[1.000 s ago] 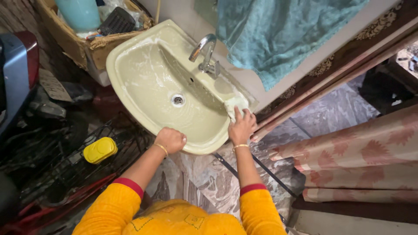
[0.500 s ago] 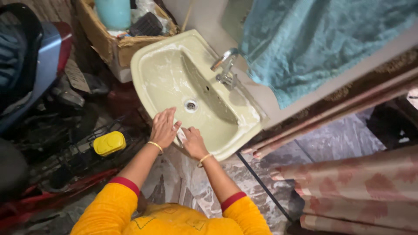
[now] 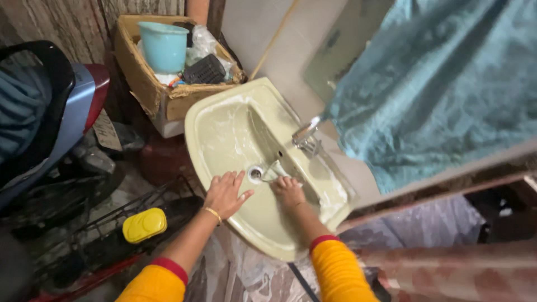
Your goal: The person cleans a bathroom sink by first removing items from the basin, then scrubbing the sink with a sponge and soap, and finally rinsing the basin with water from the tap.
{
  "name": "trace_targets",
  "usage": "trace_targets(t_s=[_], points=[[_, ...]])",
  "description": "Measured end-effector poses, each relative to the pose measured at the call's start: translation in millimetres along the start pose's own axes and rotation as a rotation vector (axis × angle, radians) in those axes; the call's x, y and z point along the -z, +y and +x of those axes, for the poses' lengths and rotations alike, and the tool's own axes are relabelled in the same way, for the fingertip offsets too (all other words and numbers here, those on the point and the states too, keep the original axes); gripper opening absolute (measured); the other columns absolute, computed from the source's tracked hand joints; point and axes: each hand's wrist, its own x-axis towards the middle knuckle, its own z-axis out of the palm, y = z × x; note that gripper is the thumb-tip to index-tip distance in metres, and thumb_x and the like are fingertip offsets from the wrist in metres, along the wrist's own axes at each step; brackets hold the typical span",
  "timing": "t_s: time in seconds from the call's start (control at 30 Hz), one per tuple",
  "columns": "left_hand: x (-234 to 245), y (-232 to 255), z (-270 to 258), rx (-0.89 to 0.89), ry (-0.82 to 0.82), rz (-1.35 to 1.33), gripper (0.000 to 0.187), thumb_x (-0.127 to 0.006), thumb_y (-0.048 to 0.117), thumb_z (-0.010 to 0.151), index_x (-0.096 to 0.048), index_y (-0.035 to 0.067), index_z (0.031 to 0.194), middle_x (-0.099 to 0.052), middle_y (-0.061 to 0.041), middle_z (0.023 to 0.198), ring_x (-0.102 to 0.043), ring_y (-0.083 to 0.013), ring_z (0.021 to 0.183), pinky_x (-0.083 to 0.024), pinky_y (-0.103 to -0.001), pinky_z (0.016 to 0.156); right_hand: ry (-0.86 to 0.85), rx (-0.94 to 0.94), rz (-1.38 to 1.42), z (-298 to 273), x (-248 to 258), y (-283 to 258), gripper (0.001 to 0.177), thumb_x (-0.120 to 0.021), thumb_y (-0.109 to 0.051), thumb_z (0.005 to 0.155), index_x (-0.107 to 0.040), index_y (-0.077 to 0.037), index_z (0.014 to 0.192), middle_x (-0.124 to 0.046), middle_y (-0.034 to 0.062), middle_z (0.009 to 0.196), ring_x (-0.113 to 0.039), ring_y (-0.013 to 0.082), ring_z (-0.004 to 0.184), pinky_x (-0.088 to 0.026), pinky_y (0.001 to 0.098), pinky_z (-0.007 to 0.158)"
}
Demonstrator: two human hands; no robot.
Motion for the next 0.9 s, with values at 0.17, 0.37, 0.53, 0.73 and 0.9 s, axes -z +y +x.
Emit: trace_targets(t_s=[0.17, 0.37, 0.53, 0.73, 0.9], points=[[0, -22, 16, 0.009, -0.042, -0.022, 0.072, -0.045, 0.058, 0.098, -0.045, 0.004, 0.146, -0.057, -0.017, 0.139, -0.049, -0.0282, 0.129, -0.038, -0.046, 0.100, -0.019, -0.160, 0.475, 108, 12, -38, 0.071, -0.058, -0.029, 0.094, -0.028, -0.038, 0.157, -0.030, 0.0163, 0.159, -0.035, 0.0382, 0.142, -0.026, 0.0558, 0.116], [10, -40, 32, -0.001, -0.043, -0.025, 0.074, -0.048, 0.057, 0.095, -0.045, 0.001, 0.144, -0.057, -0.018, 0.136, -0.048, -0.0292, 0.129, -0.038, -0.047, 0.100, 0.174, -0.123, 0.479, 210, 33, -41, 0.085, -0.063, -0.014, 0.085, -0.029, -0.032, 0.161, -0.026, 0.0184, 0.166, -0.034, 0.0418, 0.145, -0.030, 0.0464, 0.119], [16, -52, 39, 0.030, -0.031, -0.059, 0.071, -0.049, 0.057, 0.100, -0.049, 0.000, 0.142, -0.058, -0.019, 0.135, -0.048, -0.0312, 0.129, -0.037, -0.048, 0.105, 0.115, -0.167, 0.569, 151, 33, -35, 0.065, -0.067, -0.019, 0.087, -0.046, -0.026, 0.149, -0.043, 0.0140, 0.154, -0.045, 0.0364, 0.138, -0.039, 0.0446, 0.114], [15, -53, 40, 0.041, 0.034, -0.120, 0.074, -0.052, 0.057, 0.097, -0.048, -0.002, 0.142, -0.053, -0.023, 0.142, -0.043, -0.0349, 0.136, -0.032, -0.052, 0.110, -0.321, -0.294, 0.536, -35, 59, -13, 0.058, -0.068, -0.015, 0.079, -0.055, -0.025, 0.135, -0.055, 0.0088, 0.141, -0.054, 0.0337, 0.125, -0.045, 0.0483, 0.103], [17, -55, 38, 0.046, 0.029, -0.211, 0.079, -0.052, 0.052, 0.097, -0.037, -0.003, 0.151, -0.037, -0.023, 0.157, -0.028, -0.0348, 0.149, -0.019, -0.055, 0.118, -0.435, -0.086, 1.432, -18, 74, -57, 0.078, -0.062, -0.007, 0.082, -0.040, -0.017, 0.156, -0.061, 0.0139, 0.145, -0.061, 0.0252, 0.132, -0.047, 0.0373, 0.113]])
